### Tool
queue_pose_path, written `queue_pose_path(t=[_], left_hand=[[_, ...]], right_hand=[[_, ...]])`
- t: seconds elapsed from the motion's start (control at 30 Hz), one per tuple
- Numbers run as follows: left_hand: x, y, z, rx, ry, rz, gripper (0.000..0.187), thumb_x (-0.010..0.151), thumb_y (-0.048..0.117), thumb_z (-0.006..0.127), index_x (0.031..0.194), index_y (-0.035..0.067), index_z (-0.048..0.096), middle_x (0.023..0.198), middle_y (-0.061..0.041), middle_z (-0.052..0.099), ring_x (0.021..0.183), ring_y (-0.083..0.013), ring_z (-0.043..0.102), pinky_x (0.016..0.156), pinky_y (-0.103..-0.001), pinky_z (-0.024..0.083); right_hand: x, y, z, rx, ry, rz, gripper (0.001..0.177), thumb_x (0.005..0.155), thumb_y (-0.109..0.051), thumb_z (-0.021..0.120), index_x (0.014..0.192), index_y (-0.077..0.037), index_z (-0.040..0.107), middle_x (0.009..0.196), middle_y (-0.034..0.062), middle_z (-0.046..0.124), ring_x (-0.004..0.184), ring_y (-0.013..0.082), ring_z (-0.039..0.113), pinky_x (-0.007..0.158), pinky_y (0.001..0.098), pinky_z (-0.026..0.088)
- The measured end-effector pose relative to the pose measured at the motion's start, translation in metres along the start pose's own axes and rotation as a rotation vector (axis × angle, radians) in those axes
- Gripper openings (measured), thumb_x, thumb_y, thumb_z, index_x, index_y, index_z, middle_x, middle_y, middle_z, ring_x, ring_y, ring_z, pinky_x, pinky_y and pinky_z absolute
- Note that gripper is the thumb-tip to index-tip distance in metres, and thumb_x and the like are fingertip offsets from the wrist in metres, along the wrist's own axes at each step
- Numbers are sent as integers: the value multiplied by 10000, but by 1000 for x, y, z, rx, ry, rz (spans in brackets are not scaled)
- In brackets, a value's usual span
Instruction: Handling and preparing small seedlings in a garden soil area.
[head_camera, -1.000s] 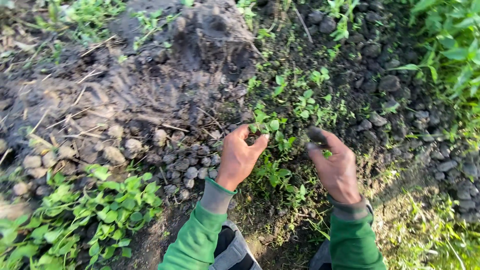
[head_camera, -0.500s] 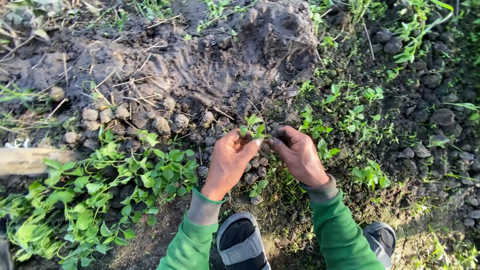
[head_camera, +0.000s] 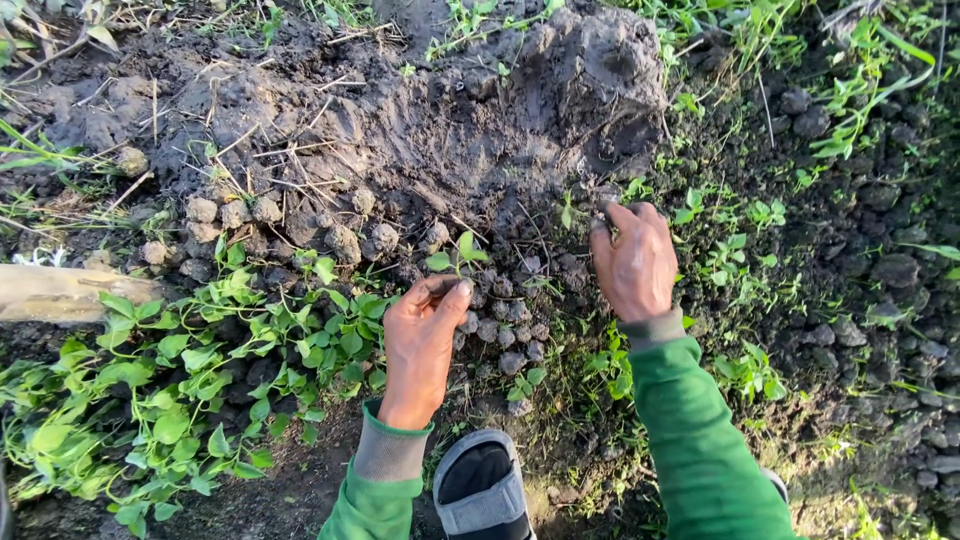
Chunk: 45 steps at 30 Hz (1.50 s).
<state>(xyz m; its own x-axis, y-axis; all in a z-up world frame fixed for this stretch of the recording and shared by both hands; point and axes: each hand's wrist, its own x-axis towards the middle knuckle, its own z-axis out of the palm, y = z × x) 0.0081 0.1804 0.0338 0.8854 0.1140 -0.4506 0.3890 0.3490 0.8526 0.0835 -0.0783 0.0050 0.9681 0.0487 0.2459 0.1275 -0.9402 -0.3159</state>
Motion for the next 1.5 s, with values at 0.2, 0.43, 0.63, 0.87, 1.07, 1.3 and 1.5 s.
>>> queue_pose_path(t=[0.2, 0.43, 0.63, 0.87, 1.07, 1.3, 1.5], left_hand=[[-2, 13, 5, 55, 44, -36, 266, 915, 151, 742, 1139, 6, 730, 820, -17, 666, 705, -96, 571, 644, -250, 502], [-4, 11, 2, 44, 40, -7, 258, 929, 164, 750, 1126, -4, 738, 814, -4, 641, 703, -86, 530, 650, -245, 482], [-8, 25, 5, 127, 72, -39, 262, 926, 178, 729, 1133, 18, 747, 793, 10, 647, 658, -63, 492, 581, -227, 421], [-9, 24, -5, 63, 66, 31, 235, 955, 157, 719, 1105, -23, 734, 834, 23, 647, 698, -35, 492, 609, -203, 424], [-8, 32, 3, 30, 49, 39, 231, 970, 145, 712, 1131, -18, 738, 844, 19, 627, 701, -50, 469, 604, -214, 397], [-11, 41, 4, 38, -5, 79, 229, 985, 150, 706, 1132, -22, 742, 853, 12, 657, 736, -45, 516, 630, -216, 435], [-6, 48, 5, 80, 46, 44, 231, 953, 159, 704, 1122, 10, 750, 842, 17, 683, 709, -51, 540, 630, -216, 457]], right_hand=[[-3, 17, -13, 445, -98, 354, 181, 981, -129, 675, 1117, -17, 712, 1037, 123, 753, 840, 194, 715, 725, 307, 600], [37, -11, -29, 242, -102, 267, 248, 999, -52, 655, 1240, 0, 683, 1081, 194, 716, 935, 278, 681, 819, 375, 566], [109, -11, 20, -271, 32, -420, 435, 917, -53, 646, 1351, -22, 659, 1372, 142, 666, 1047, 297, 613, 874, 381, 511], [116, -10, 52, -831, -85, -599, 430, 919, -187, 619, 1316, -27, 658, 1261, 142, 649, 888, 195, 530, 685, 305, 420], [118, -23, 40, -771, -272, -510, 263, 897, -165, 633, 1115, -27, 680, 944, 89, 644, 826, 174, 506, 655, 307, 399], [125, -21, 28, -490, -339, -385, 184, 1095, -198, 550, 1022, -84, 674, 945, 96, 676, 840, 222, 539, 711, 358, 431], [192, -1, 61, -358, -151, -403, 271, 1043, -88, 546, 1286, -75, 665, 1121, 142, 652, 993, 298, 574, 824, 425, 491]])
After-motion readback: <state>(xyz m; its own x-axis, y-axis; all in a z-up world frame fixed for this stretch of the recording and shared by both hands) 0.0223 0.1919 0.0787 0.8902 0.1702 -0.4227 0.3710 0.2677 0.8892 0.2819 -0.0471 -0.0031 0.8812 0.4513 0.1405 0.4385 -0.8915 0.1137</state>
